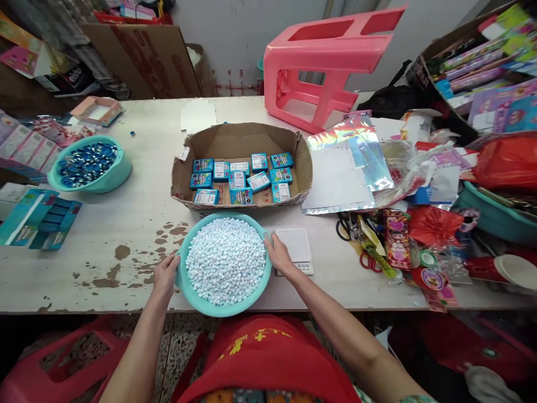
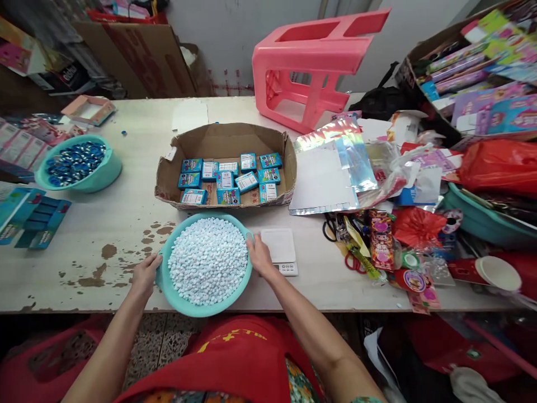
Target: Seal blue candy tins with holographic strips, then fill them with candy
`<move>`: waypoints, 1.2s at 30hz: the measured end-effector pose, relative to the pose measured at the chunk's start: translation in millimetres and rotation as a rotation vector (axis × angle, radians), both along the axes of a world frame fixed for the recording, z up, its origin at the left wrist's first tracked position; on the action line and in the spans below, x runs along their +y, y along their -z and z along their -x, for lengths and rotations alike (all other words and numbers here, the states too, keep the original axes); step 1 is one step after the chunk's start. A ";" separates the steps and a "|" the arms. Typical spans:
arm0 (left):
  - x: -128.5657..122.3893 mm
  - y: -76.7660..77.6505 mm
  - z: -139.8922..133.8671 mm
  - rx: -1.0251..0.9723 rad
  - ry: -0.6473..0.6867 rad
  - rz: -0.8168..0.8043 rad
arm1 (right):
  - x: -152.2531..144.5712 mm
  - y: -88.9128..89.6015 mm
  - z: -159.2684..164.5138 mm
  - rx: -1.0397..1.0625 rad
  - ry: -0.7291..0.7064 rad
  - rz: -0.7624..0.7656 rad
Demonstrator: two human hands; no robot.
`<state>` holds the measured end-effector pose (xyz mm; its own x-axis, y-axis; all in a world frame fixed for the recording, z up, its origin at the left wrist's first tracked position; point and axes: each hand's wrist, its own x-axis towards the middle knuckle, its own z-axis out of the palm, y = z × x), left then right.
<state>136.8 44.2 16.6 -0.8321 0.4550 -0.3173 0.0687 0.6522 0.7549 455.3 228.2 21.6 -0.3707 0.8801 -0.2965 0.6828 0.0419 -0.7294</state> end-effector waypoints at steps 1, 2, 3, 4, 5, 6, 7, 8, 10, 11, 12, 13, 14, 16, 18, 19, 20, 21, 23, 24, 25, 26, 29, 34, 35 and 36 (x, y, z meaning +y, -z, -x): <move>-1.4 -5.8 1.2 0.036 0.032 0.077 | -3.0 -2.7 -1.4 0.009 -0.017 0.011; 0.8 -13.8 1.2 0.105 0.081 0.170 | -3.1 -6.9 -2.9 0.010 -0.034 0.000; 7.4 -23.7 -0.2 0.217 0.142 0.257 | 0.1 -12.7 -4.3 -0.001 -0.044 -0.047; 18.6 -35.0 -2.9 0.361 0.218 0.321 | 7.1 -19.9 -5.7 -0.023 -0.039 -0.132; 34.6 -46.7 -6.5 0.522 0.298 0.349 | 17.7 -27.8 -6.9 -0.051 -0.026 -0.247; 54.5 -57.9 -10.2 0.693 0.377 0.329 | 31.6 -35.9 -7.8 -0.082 -0.010 -0.379; 77.4 -67.7 -13.4 0.831 0.466 0.278 | 47.7 -43.2 -8.1 -0.111 0.008 -0.503; 101.7 -75.3 -15.2 0.922 0.547 0.235 | 65.0 -49.0 -7.8 -0.130 -0.012 -0.587; 146.9 -82.6 -13.3 0.986 0.743 0.234 | 97.3 -54.4 -6.1 -0.194 -0.097 -0.636; 164.5 -82.4 -9.8 0.965 0.854 0.277 | 109.7 -54.0 -5.0 -0.234 -0.151 -0.603; 177.3 -80.4 -5.3 0.921 0.951 0.338 | 118.6 -52.1 -4.2 -0.271 -0.199 -0.560; 184.9 -77.1 -0.6 0.882 1.030 0.390 | 123.6 -49.5 -3.9 -0.300 -0.243 -0.522; 187.5 -73.6 3.2 0.853 1.079 0.425 | 125.0 -46.8 -4.0 -0.317 -0.275 -0.497; 180.4 -68.1 5.1 0.859 1.076 0.411 | 118.9 -44.0 -6.6 -0.301 -0.287 -0.508; 162.2 -67.3 -4.7 0.922 0.941 0.310 | 104.4 -45.1 -14.8 -0.235 -0.227 -0.580; 150.1 -68.2 -14.1 0.949 0.846 0.252 | 94.3 -45.9 -22.1 -0.197 -0.176 -0.621; 136.1 -69.2 -26.0 0.965 0.743 0.200 | 81.8 -45.7 -32.1 -0.164 -0.124 -0.655; 120.4 -69.6 -39.7 0.965 0.642 0.165 | 66.7 -43.5 -44.9 -0.142 -0.079 -0.677; 84.5 -66.1 -68.9 0.921 0.465 0.147 | 28.8 -31.6 -77.3 -0.141 -0.037 -0.658; 65.7 -61.7 -82.8 0.880 0.404 0.168 | 7.1 -21.9 -95.2 -0.164 -0.057 -0.624; 47.7 -55.8 -95.3 0.841 0.335 0.192 | -14.9 -10.4 -112.9 -0.202 -0.104 -0.580; 31.8 -48.9 -105.9 0.803 0.285 0.205 | -36.0 1.8 -129.3 -0.242 -0.166 -0.538; 2.7 -28.7 -125.2 0.734 0.206 0.181 | -81.9 33.6 -162.4 -0.303 -0.260 -0.501; 2.9 -16.6 -129.1 0.725 0.163 0.165 | -91.2 56.0 -164.3 -0.265 -0.237 -0.593; 4.2 -16.4 -128.7 0.731 0.163 0.165 | -88.6 57.7 -161.6 -0.266 -0.243 -0.599; 5.0 -16.2 -128.4 0.742 0.161 0.163 | -86.3 59.0 -159.1 -0.268 -0.247 -0.600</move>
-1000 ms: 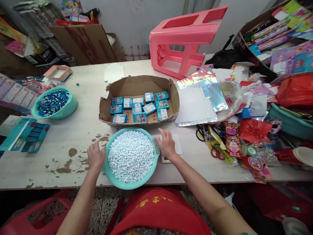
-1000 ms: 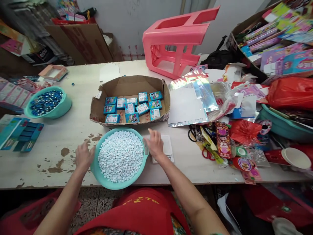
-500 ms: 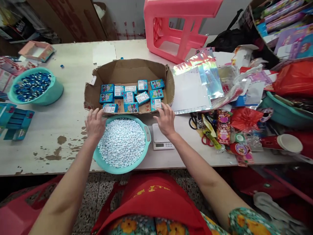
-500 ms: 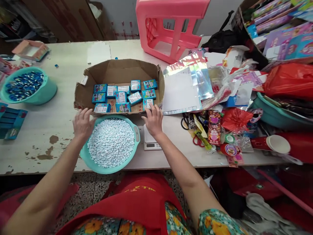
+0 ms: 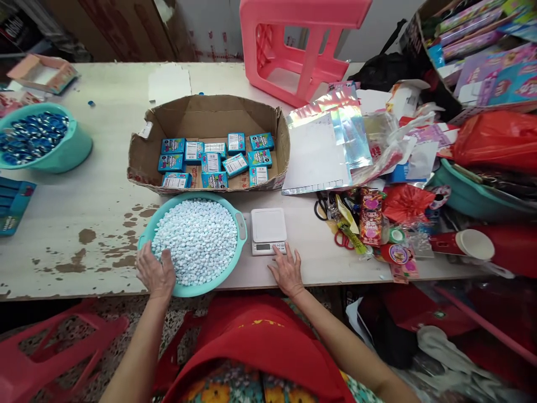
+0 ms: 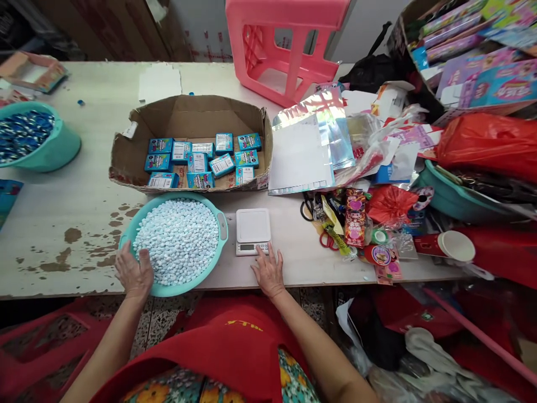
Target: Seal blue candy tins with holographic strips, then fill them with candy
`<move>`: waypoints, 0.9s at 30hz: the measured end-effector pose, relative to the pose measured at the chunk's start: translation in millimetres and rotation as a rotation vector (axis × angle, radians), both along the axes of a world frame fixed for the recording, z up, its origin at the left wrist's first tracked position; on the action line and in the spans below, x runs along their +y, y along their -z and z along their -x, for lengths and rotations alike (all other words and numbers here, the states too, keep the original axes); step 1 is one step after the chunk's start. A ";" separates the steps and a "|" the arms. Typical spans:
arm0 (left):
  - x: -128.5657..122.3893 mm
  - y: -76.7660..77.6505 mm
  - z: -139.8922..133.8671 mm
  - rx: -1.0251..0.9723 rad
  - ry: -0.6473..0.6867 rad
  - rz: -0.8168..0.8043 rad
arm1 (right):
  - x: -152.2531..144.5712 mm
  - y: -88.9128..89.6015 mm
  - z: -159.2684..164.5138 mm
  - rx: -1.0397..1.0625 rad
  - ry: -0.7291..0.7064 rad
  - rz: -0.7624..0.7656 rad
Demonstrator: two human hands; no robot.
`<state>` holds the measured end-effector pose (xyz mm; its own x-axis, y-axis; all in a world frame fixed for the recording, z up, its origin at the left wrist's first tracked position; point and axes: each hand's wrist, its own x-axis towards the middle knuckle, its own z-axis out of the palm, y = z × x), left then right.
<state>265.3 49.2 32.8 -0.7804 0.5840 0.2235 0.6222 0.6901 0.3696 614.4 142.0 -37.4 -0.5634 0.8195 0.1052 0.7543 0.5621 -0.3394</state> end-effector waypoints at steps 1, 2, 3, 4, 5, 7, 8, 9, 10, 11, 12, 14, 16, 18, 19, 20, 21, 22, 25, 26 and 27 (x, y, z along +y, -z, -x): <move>0.3 0.4 0.2 0.013 0.000 -0.002 | 1.8 1.0 2.1 -0.001 -0.001 0.003; 0.2 1.1 0.4 0.025 0.003 -0.001 | 3.0 1.7 3.7 0.002 0.004 0.010; -0.1 2.1 0.6 0.035 0.007 0.001 | 3.6 2.2 5.0 0.008 0.015 0.020; -0.3 3.4 0.9 0.043 0.011 0.003 | 3.7 2.3 6.0 0.016 0.031 0.031; -0.4 4.8 1.3 0.049 0.013 0.006 | 3.5 2.2 6.7 0.024 0.049 0.041; -0.3 6.8 1.9 0.058 0.010 0.011 | 3.0 1.3 7.2 0.038 0.077 0.054; -0.2 7.2 1.9 0.063 0.007 0.010 | 2.8 0.5 6.9 0.044 0.077 0.056; -0.3 6.8 1.5 0.072 0.000 0.006 | 2.7 -0.6 6.2 0.052 0.066 0.055; -0.5 5.7 0.7 0.087 -0.010 0.000 | 2.8 -2.1 5.2 0.062 0.046 0.051; -0.9 4.0 -0.6 0.106 -0.020 -0.007 | 3.2 -4.1 4.0 0.074 0.023 0.041; -1.4 1.8 -2.2 0.129 -0.024 -0.013 | 4.1 -6.8 2.9 0.092 -0.002 0.025; -1.4 -2.6 -5.8 0.172 0.017 -0.022 | 8.7 -15.5 2.5 0.147 -0.047 -0.026; 1.8 -5.5 -8.7 0.187 0.129 -0.033 | 19.1 -30.3 7.0 0.227 -0.072 -0.090; 9.4 -5.8 -9.4 0.165 0.227 -0.044 | 37.5 -51.8 18.7 0.310 -0.081 -0.153; 14.8 -5.1 -8.8 0.145 0.251 -0.048 | 50.0 -64.6 27.7 0.351 -0.082 -0.186; 20.7 -4.0 -7.6 0.124 0.258 -0.052 | 64.8 -78.1 38.7 0.389 -0.082 -0.220; 26.8 -2.8 -5.9 0.107 0.257 -0.053 | 81.7 -91.8 51.5 0.418 -0.086 -0.250; 32.6 -1.7 -4.0 0.098 0.254 -0.053 | 100.7 -104.9 66.0 0.437 -0.089 -0.276; 45.8 -0.7 1.4 0.116 0.256 -0.042 | 166.4 -134.4 115.7 0.341 -0.075 -0.216; 48.7 -1.3 2.5 0.132 0.260 -0.039 | 189.1 -139.4 133.2 0.251 -0.038 -0.134; 51.2 -2.3 2.9 0.149 0.262 -0.039 | 211.0 -141.5 150.4 0.123 0.017 -0.023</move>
